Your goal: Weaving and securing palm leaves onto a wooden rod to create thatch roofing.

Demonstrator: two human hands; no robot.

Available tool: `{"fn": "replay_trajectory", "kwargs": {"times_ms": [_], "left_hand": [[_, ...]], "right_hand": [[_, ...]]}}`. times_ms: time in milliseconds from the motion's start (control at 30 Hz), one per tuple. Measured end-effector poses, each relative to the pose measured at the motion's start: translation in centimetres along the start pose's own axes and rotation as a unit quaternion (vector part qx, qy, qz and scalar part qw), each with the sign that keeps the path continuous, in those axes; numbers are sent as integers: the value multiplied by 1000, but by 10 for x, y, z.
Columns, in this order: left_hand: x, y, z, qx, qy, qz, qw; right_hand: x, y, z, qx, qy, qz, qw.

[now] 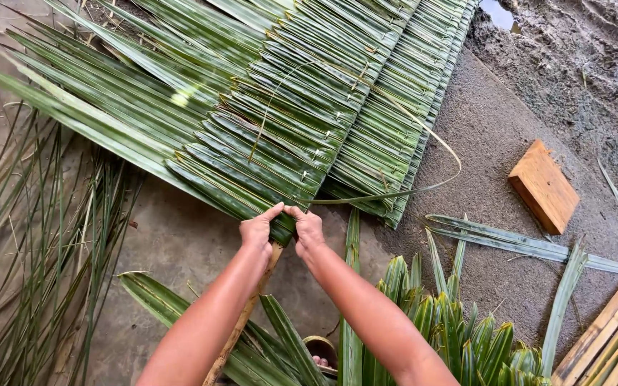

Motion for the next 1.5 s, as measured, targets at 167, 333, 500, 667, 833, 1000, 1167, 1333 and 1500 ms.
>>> {"fn": "replay_trajectory", "kwargs": {"times_ms": [167, 333, 500, 667, 833, 1000, 1167, 1333, 1500], "left_hand": [[-11, -7, 6, 65, -90, 34, 993], [-6, -12, -20, 57, -102, 19, 993], [-5, -19, -30, 55, -102, -7, 993], [-6, -19, -31, 58, -99, -47, 992], [-3, -27, -46, 44, -104, -61, 992], [-1, -31, -45, 37, -102, -44, 993], [-2, -32, -42, 37, -103, -21, 994], [-5, -17, -31, 43, -99, -22, 994], [-6, -14, -22, 52, -95, -24, 994]], "right_hand": [[0, 20, -27, 29, 60, -175, 982], [-22, 144, -36, -223, 75, -441, 866], [72, 200, -47, -515, 124, -429, 732], [156, 176, -37, -500, 236, -394, 734], [187, 160, -40, -483, 264, -370, 749], [199, 168, -63, -531, 230, -424, 697], [193, 186, -54, -352, 249, -258, 865], [102, 238, -55, -378, 172, -268, 869], [20, 201, -76, -339, 132, -211, 907]]}}
Point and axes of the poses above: each hand's wrist, its own z-axis towards the middle knuckle, its own x-axis out of the palm, y = z × x, the point moved 10 cm from there along z, towards the middle knuckle, and after that the axes turned 1 degree about -z, right-handed, at the moved point
